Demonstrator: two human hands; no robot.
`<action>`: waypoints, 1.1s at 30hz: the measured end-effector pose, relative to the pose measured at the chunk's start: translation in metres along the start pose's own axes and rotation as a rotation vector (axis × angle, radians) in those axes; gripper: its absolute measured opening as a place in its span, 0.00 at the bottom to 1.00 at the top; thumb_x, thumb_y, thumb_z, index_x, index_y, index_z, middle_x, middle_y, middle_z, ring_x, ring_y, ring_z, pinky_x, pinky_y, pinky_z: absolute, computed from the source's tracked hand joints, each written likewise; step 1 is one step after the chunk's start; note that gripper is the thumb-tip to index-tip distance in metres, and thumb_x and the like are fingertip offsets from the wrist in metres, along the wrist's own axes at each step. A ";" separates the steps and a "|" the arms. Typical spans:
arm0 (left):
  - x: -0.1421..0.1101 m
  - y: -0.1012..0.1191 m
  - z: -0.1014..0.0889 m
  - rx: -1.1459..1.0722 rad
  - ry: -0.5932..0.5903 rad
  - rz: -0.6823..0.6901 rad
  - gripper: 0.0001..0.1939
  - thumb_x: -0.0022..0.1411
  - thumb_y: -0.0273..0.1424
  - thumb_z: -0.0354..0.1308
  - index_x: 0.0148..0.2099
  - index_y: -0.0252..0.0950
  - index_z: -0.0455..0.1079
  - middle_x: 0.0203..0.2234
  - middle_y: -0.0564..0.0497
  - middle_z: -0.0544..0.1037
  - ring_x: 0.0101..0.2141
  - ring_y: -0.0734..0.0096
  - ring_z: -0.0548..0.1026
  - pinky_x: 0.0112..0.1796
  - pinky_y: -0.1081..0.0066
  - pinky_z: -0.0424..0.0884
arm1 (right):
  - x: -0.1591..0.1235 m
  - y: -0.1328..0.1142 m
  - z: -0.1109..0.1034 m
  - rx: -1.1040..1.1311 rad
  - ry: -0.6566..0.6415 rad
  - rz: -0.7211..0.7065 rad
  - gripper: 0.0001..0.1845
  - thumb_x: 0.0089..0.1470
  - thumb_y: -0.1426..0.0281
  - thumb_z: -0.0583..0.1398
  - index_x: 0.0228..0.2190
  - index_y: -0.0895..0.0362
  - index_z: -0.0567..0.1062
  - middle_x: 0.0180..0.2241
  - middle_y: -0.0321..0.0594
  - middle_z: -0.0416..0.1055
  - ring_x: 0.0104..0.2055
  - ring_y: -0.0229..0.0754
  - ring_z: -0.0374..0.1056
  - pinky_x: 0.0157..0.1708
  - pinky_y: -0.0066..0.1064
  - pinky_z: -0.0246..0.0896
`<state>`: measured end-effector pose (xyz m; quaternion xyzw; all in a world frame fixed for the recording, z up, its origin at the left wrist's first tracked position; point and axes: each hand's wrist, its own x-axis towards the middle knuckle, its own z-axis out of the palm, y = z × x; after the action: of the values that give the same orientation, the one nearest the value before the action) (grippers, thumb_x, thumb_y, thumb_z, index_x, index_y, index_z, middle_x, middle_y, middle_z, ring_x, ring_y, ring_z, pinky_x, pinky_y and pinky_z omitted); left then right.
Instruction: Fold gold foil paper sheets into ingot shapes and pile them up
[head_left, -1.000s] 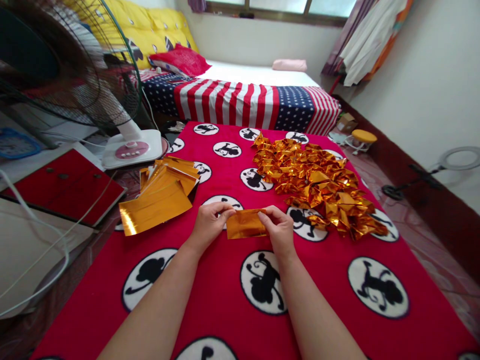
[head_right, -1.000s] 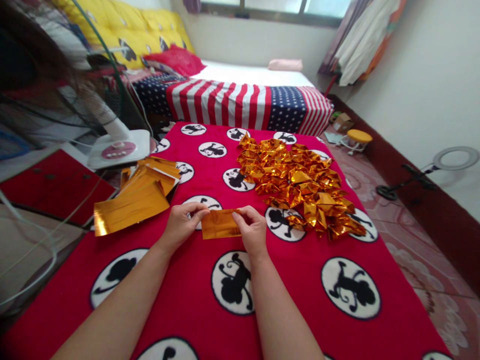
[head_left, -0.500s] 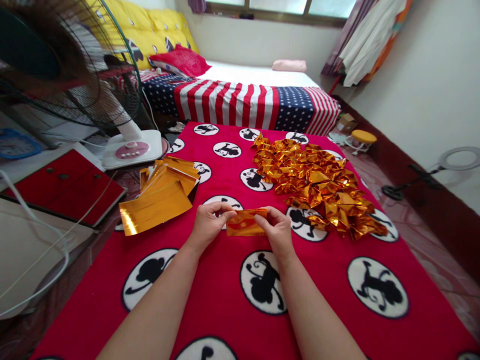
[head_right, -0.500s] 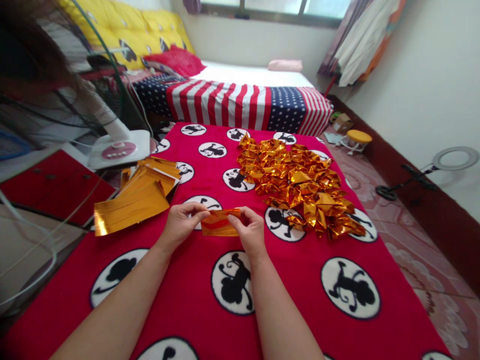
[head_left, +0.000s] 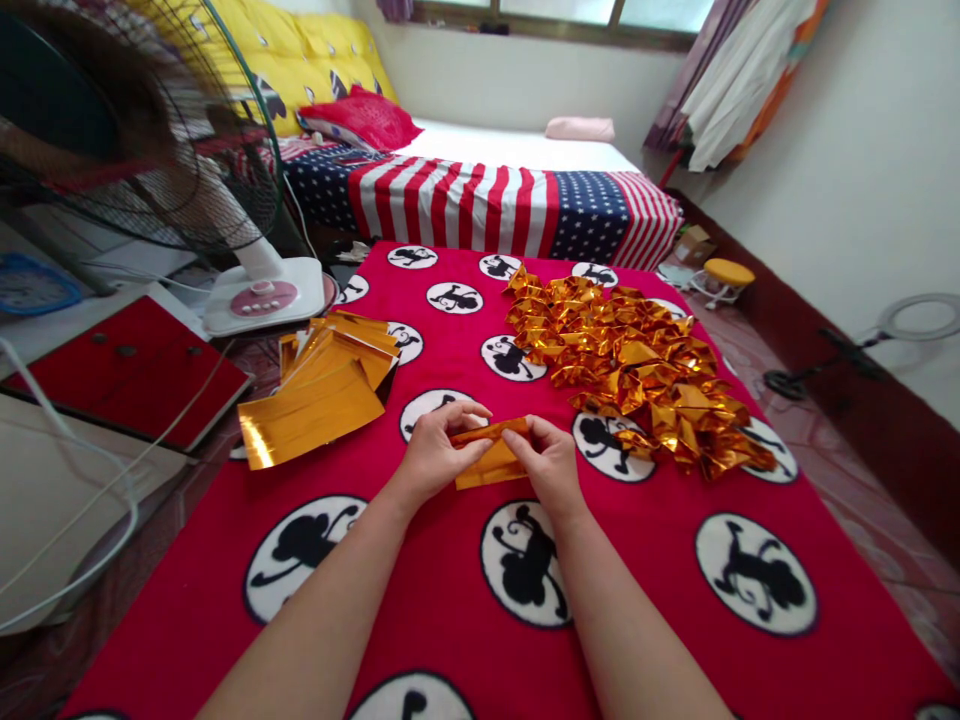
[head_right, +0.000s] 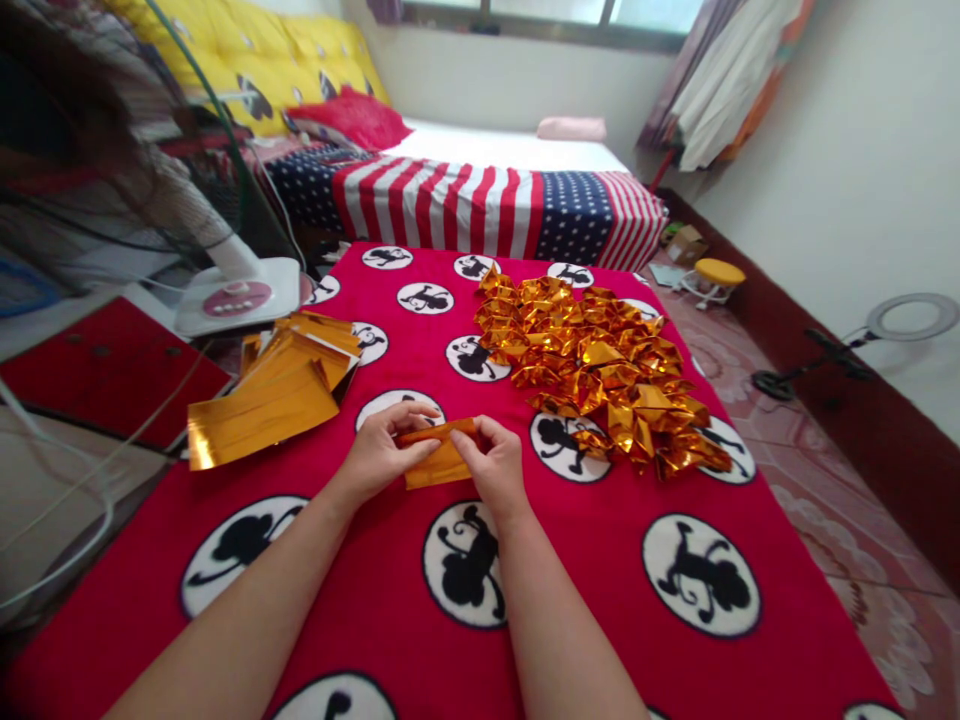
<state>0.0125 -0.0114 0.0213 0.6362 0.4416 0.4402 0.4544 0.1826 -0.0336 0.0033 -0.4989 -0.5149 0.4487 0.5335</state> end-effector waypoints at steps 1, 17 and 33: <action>0.001 -0.001 -0.001 0.006 0.001 -0.002 0.15 0.51 0.28 0.64 0.43 0.35 0.73 0.28 0.51 0.80 0.30 0.69 0.79 0.33 0.74 0.75 | 0.000 0.000 0.000 -0.001 -0.006 0.004 0.12 0.51 0.62 0.64 0.25 0.56 0.73 0.21 0.32 0.64 0.23 0.35 0.58 0.23 0.26 0.54; 0.006 -0.012 -0.012 -0.141 0.131 -0.201 0.18 0.54 0.44 0.64 0.36 0.32 0.77 0.29 0.45 0.83 0.24 0.69 0.78 0.24 0.74 0.70 | 0.000 -0.004 -0.014 -0.396 0.513 -0.566 0.03 0.54 0.71 0.63 0.31 0.52 0.79 0.31 0.38 0.70 0.34 0.41 0.66 0.38 0.34 0.61; 0.006 -0.019 -0.013 -0.104 0.005 -0.260 0.20 0.54 0.46 0.59 0.25 0.33 0.68 0.18 0.55 0.69 0.20 0.76 0.65 0.20 0.77 0.59 | -0.005 -0.005 0.007 -0.213 0.148 -0.394 0.16 0.61 0.65 0.55 0.49 0.52 0.72 0.52 0.47 0.67 0.54 0.49 0.65 0.53 0.44 0.62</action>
<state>-0.0019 0.0010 0.0071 0.5482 0.4978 0.4015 0.5390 0.1749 -0.0383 0.0078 -0.4739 -0.6061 0.2412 0.5915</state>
